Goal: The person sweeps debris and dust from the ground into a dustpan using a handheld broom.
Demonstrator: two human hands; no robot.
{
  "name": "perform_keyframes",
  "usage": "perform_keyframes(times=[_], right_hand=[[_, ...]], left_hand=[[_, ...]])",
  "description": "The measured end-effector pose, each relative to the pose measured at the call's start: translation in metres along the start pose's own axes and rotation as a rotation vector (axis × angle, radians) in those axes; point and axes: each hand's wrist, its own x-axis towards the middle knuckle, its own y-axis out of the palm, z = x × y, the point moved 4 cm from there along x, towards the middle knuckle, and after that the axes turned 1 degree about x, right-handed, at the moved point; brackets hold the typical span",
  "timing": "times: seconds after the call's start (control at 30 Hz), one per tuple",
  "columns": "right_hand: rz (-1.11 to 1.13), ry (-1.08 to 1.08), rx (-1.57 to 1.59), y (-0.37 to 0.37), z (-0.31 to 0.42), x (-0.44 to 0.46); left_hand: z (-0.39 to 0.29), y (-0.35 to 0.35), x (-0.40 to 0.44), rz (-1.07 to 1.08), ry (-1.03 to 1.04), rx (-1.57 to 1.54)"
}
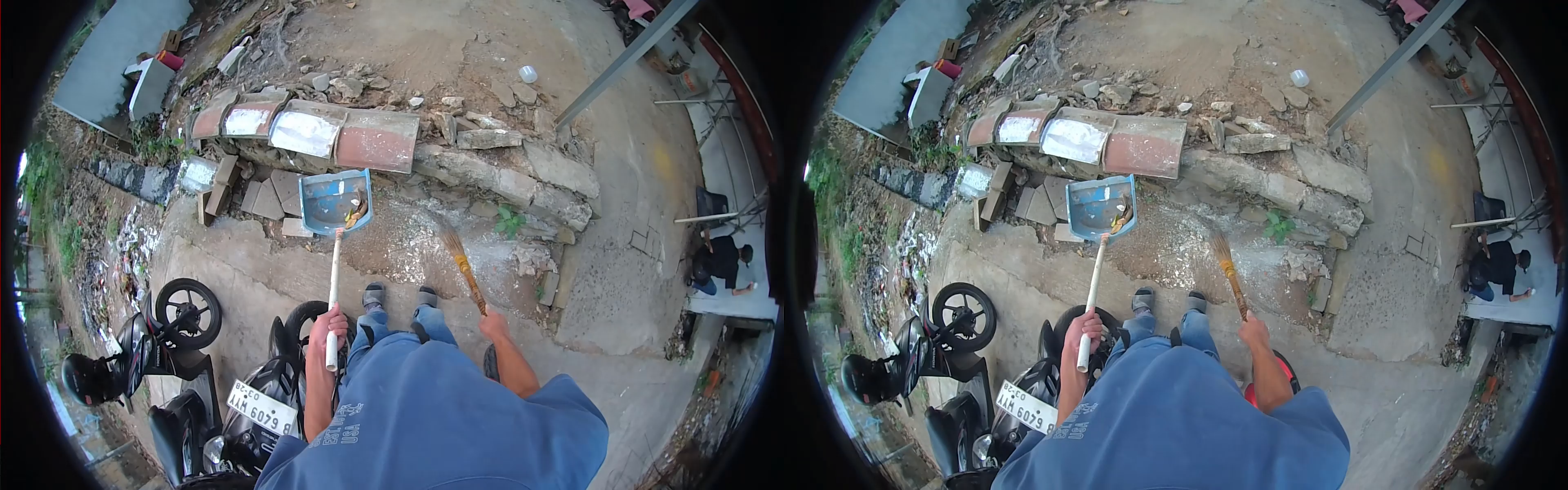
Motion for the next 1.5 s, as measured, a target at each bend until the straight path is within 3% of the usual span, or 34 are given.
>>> perform_keyframes(times=[0.13,0.27,0.4,0.57,0.67,0.83,0.93,1.07,1.37,1.5], right_hand=[[-0.095,-0.073,0.036,-0.018,0.005,-0.040],[-0.146,-0.126,0.027,-0.037,0.049,-0.015],[-0.016,-0.136,-0.023,-0.025,0.091,0.000],[0.103,-0.154,-0.042,0.019,0.085,0.031],[0.006,-0.249,0.043,0.009,0.062,0.010],[-0.076,-0.083,0.202,-0.005,0.049,-0.031],[-0.066,-0.059,0.305,-0.003,0.066,-0.003],[-0.119,-0.026,0.336,-0.004,0.098,-0.014],[0.058,-0.132,0.196,0.030,0.105,-0.041],[0.010,0.012,0.295,0.039,0.092,-0.053]], left_hand=[[0.002,0.004,0.002,-0.014,0.036,-0.004],[0.004,0.012,0.002,0.004,0.046,0.029],[0.006,0.017,-0.001,0.037,0.020,0.022],[0.006,0.021,-0.007,0.010,0.038,0.045],[0.003,0.018,-0.006,0.002,0.038,0.050],[0.002,0.014,-0.006,0.009,0.043,0.009],[0.003,0.015,-0.005,0.040,0.019,0.003],[0.003,0.015,-0.012,0.058,0.004,-0.030],[-0.002,0.008,-0.027,0.009,0.069,0.034],[-0.009,-0.002,-0.033,-0.025,0.063,0.060]])
